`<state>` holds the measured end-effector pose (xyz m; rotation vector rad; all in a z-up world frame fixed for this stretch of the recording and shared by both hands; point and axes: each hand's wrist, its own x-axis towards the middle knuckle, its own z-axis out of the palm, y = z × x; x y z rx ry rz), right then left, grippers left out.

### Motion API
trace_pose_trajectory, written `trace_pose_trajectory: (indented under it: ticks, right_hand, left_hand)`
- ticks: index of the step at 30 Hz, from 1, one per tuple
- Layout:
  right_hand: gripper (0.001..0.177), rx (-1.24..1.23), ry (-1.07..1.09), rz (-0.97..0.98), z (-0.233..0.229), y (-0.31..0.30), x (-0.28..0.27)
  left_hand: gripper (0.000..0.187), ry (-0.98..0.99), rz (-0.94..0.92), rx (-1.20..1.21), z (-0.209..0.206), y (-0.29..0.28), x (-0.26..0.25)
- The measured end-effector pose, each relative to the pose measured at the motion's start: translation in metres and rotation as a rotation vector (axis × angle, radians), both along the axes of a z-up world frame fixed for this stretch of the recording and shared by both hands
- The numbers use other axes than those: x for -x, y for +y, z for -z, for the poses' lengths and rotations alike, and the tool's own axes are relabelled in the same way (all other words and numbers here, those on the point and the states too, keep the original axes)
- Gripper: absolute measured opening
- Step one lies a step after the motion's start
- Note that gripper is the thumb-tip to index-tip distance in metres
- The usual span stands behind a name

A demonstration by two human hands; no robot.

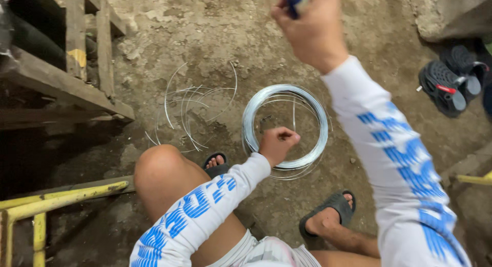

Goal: The person sits on the floor and repeatedly cuts short lengths of metal wire from a coil using pliers. The cut pieces are placed on the floor beside the coil.

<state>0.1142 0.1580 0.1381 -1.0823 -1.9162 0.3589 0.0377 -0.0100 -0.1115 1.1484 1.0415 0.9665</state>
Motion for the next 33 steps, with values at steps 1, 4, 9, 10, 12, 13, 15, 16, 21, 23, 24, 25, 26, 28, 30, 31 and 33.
trace_pose_trajectory:
  ticks: [1, 4, 9, 10, 12, 13, 15, 16, 21, 23, 24, 25, 26, 28, 30, 31, 33]
  right_hand:
    - [0.018, 0.003, 0.025, -0.003, 0.014, 0.014, 0.017]
    - [0.030, -0.108, -0.002, 0.042, 0.059, 0.047, 0.062]
    - [0.035, -0.005, -0.118, 0.057, 0.118, 0.079, 0.106]
    - [0.036, -0.003, -0.130, 0.067, 0.126, 0.083, 0.113]
    - [0.039, 0.003, -0.155, 0.089, 0.137, 0.088, 0.127]
    - [0.038, 0.011, -0.158, 0.075, 0.141, 0.088, 0.132]
    - [0.038, 0.031, -0.166, 0.049, 0.145, 0.082, 0.146]
    - [0.036, 0.146, -0.198, 0.017, 0.146, 0.076, 0.154]
    - [0.052, 0.153, -0.297, -0.191, 0.130, 0.036, 0.159]
    - [0.045, 0.204, -0.344, -0.235, 0.113, 0.022, 0.139]
    - [0.045, 0.229, -0.367, -0.256, 0.102, 0.015, 0.125]
    - [0.042, 0.245, -0.312, -0.288, 0.089, 0.004, 0.104]
    - [0.040, 0.260, -0.256, -0.320, 0.073, -0.011, 0.077]
    - [0.030, 0.265, -0.246, -0.355, 0.040, -0.048, 0.021]
    - [0.028, 0.425, -0.237, -0.412, 0.012, -0.085, -0.033]
    - [0.032, 0.532, -0.241, -0.481, 0.004, -0.102, -0.058]
    - [0.040, 0.944, -0.258, -0.626, 0.002, -0.139, -0.101]
  left_hand:
    - [0.016, 0.014, 0.008, -0.024, 0.001, 0.000, -0.003]
    - [0.016, 0.001, 0.002, 0.080, 0.001, -0.004, -0.012]
    - [0.018, 0.022, -0.026, 0.011, -0.003, -0.009, -0.023]
    - [0.019, 0.036, -0.033, 0.005, -0.004, -0.007, -0.022]
    - [0.023, 0.057, -0.002, 0.071, -0.005, -0.008, -0.024]
    - [0.026, 0.065, 0.016, 0.106, -0.005, -0.009, -0.026]
    - [0.023, 0.091, -0.016, -0.190, -0.005, -0.003, -0.029]
    - [0.023, 0.103, -0.029, -0.338, -0.005, -0.001, -0.030]
    - [0.022, 0.086, -0.058, -0.179, -0.016, 0.000, -0.027]
    - [0.022, 0.002, -0.001, 0.086, -0.022, 0.000, -0.026]
    - [0.022, 0.016, 0.014, 0.123, -0.023, 0.001, -0.025]
    - [0.022, 0.031, 0.028, 0.157, -0.025, 0.001, -0.024]
    - [0.021, 0.014, 0.022, 0.143, -0.025, 0.001, -0.023]
    - [0.021, -0.017, 0.010, 0.103, -0.024, 0.004, -0.019]
    - [0.020, -0.077, -0.002, 0.082, -0.022, 0.008, -0.016]
    - [0.019, -0.109, -0.005, 0.079, -0.020, 0.007, -0.015]
    - [0.018, -0.041, -0.028, 0.068, -0.017, 0.008, -0.016]
